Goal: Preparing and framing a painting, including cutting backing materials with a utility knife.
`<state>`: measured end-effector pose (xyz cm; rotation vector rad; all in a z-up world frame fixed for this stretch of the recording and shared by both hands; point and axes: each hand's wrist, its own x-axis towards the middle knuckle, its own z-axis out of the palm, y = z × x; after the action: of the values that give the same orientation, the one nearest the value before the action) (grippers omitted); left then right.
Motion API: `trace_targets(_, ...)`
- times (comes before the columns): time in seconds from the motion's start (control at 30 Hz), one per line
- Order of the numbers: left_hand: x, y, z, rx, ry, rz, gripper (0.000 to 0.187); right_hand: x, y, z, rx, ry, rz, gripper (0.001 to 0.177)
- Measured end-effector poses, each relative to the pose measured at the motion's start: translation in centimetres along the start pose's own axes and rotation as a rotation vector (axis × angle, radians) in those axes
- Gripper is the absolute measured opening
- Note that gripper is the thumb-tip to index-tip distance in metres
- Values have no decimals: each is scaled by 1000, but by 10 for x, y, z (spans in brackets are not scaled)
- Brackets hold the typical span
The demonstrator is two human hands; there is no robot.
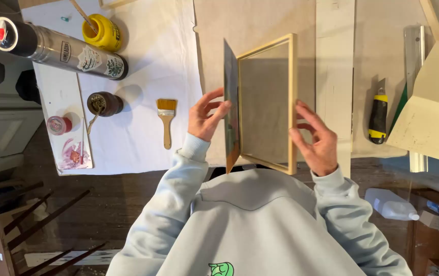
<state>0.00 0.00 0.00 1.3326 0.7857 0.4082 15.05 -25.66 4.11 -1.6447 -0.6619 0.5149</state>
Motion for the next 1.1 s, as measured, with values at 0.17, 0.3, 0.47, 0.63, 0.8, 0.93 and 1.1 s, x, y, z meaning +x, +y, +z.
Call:
trace_targets(0.17, -11, 2, -19, -38, 102, 18, 39, -12, 72, -28, -21, 119, 106, 47)
trace_targets(0.3, -12, -15, -36, -134, 201, -4, 33, -14, 121, -35, 24, 207, 165, 46)
trace_targets(0.47, -8, -38, -64, -274, 271, -24, 31, -10, 152, -22, 112, 312, 230, 42)
trace_targets(0.63, -11, -43, -106, -392, 325, -38, 33, 6, 155, 10, 104, 339, 223, 39)
trace_targets(0.8, -19, -37, -145, -562, 362, 55, 38, 28, 173, 56, 61, 366, 200, 38)
trace_targets(0.93, -22, -49, -140, -824, 348, 41, 43, 47, 191, 67, -65, 316, 171, 36)
trace_targets(1.1, -18, -84, -137, -838, 253, 12, 46, 50, 183, 64, -181, 338, 166, 35)
